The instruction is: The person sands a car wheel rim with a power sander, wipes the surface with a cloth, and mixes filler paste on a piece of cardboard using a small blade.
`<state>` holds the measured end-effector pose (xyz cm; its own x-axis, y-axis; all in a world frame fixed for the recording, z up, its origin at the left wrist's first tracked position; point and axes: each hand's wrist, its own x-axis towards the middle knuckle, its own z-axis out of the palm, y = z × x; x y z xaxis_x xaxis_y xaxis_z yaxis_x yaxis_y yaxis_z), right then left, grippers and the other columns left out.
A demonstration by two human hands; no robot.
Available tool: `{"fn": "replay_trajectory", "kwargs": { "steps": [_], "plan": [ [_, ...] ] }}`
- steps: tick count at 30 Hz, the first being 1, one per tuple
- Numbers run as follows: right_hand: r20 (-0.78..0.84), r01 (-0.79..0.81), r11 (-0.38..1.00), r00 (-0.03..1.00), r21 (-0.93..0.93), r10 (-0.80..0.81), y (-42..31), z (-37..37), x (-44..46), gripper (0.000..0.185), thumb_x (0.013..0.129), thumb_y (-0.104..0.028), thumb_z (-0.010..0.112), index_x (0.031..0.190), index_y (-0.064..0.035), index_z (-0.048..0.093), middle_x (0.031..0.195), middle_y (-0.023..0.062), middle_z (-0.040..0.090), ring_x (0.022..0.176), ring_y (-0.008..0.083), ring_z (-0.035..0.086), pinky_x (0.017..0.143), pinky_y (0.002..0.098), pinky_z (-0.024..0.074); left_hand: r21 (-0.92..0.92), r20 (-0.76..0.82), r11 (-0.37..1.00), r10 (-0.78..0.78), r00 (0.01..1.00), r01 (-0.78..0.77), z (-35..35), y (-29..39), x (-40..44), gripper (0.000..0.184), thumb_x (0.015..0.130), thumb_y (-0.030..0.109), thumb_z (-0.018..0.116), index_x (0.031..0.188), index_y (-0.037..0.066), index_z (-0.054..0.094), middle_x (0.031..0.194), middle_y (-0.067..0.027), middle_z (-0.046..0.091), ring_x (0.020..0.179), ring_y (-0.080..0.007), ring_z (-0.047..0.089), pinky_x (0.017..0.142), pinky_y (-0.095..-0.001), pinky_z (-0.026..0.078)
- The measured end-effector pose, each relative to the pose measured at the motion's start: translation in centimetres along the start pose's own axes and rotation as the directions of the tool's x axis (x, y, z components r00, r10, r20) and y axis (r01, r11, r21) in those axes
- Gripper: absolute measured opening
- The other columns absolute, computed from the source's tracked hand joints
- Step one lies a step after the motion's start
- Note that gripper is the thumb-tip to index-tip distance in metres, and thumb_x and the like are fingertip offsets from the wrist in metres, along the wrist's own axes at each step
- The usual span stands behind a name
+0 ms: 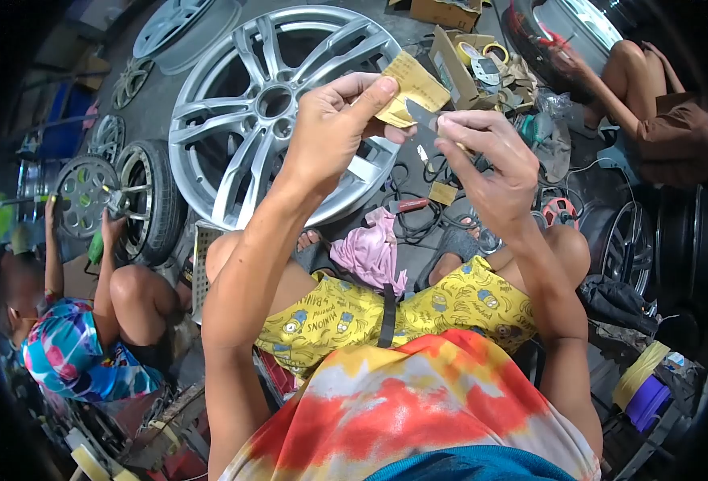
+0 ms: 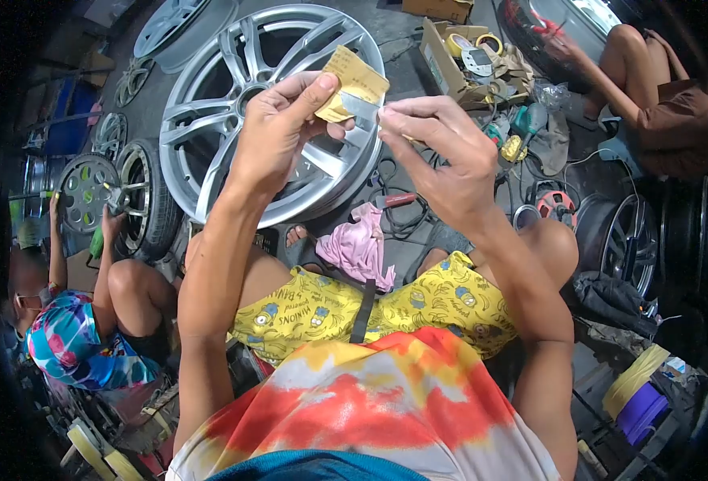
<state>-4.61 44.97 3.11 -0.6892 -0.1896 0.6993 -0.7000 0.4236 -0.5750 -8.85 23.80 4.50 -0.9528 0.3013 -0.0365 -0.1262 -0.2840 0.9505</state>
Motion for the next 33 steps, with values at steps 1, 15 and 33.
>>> {"fn": "replay_trajectory", "kwargs": {
  "steps": [1,15,33],
  "plan": [
    [-0.002,-0.015,1.0,1.0,0.018,0.015,0.0,0.2,-0.2,0.025,0.081,0.006,0.079,0.104,-0.0014,0.076,0.101,0.011,0.072,0.087,0.0186,0.071,0.075,0.0279,0.0574,-0.011,-0.015,1.0,-0.011,1.0,0.011,-0.1,0.1,0.0,0.032,0.1,0.023,0.067,0.112,-0.007,0.068,0.096,-0.0148,0.073,0.078,-0.0182,0.073,0.072,-0.0282,0.06],
    [0.051,-0.074,0.997,0.996,0.021,0.072,0.1,-1.0,-0.7,0.023,0.082,0.007,0.076,0.104,0.0012,0.074,0.095,0.0123,0.074,0.083,0.0213,0.072,0.072,0.0298,0.0571,0.381,-0.074,0.884,0.323,0.944,-0.272,-0.9,0.2,0.4,0.026,0.1,0.018,0.067,0.108,-0.006,0.072,0.082,-0.0081,0.073,0.069,-0.0094,0.068,0.058,-0.0239,0.055],
    [0.166,-0.299,0.925,0.95,0.232,0.266,-0.1,-0.2,-1.3,0.017,0.09,0.004,0.07,0.107,0.0027,0.073,0.094,0.0113,0.073,0.08,0.0155,0.069,0.071,0.0268,0.0542,0.322,-0.027,0.926,0.217,0.976,-0.197,-0.1,0.0,-0.1,0.026,0.099,0.017,0.069,0.108,-0.007,0.072,0.084,-0.006,0.072,0.071,-0.0085,0.066,0.06,-0.0234,0.054]
  ]
}}
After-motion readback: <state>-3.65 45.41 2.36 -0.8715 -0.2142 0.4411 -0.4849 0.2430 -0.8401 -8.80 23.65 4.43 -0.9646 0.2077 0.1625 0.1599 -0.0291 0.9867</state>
